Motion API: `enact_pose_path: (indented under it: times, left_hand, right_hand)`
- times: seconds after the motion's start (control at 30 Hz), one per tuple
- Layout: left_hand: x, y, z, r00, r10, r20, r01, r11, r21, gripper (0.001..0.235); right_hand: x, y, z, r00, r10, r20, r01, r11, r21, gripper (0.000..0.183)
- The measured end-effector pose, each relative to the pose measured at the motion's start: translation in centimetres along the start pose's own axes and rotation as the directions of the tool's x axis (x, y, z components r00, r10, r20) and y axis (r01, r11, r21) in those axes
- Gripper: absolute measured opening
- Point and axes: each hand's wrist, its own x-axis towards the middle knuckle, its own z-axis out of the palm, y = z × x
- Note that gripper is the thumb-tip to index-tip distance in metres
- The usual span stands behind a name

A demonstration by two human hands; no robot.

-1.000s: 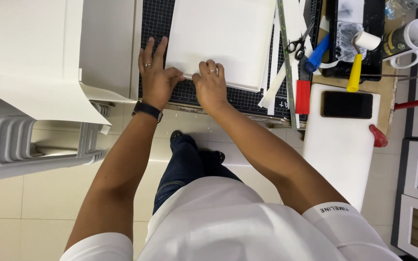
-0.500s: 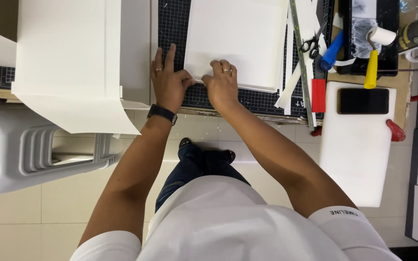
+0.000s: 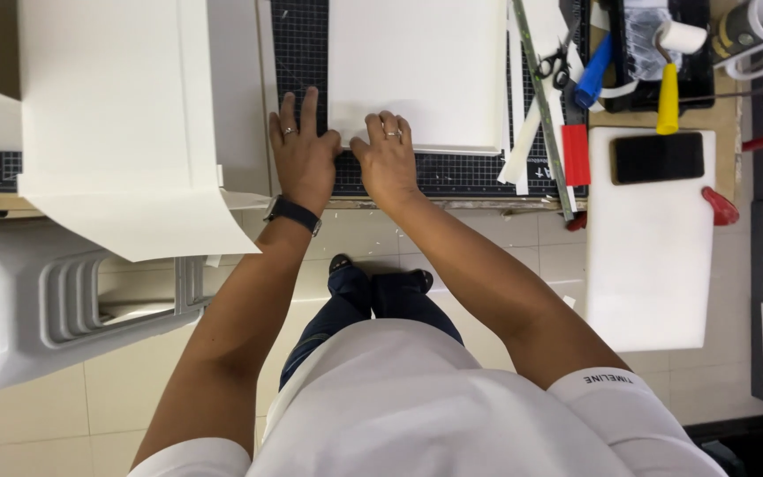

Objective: Cutting and assembling white foam board material using scissors, a utility knife, and a scraper on a cutting mat.

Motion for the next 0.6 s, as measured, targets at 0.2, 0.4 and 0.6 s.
enact_pose_path:
  times: [0.2, 0.4, 0.6]
  left_hand:
    - [-0.4, -0.4, 0.8, 0.985, -0.035, 0.171, 0.015, 0.993, 0.12, 0.016]
    - [-0.8, -1.3, 1.5, 0.995, 0.018, 0.097, -0.021, 0.999, 0.031, 0.022]
    - [-0.2, -1.3, 1.5, 0.996, 0.057, 0.074, -0.062, 0.996, 0.058, 0.024]
  right_hand:
    - [-3.6, 6.6, -5.6, 0.968, 0.215, 0.133, -0.235, 0.959, 0.158, 0.053]
    - [-10.6, 16.1, -6.0, 0.97, 0.242, -0.017, -0.242, 0.957, -0.158, 0.032]
    - [-10.7, 17.5, -6.7, 0.983, 0.185, -0.022, -0.186, 0.967, -0.174, 0.029]
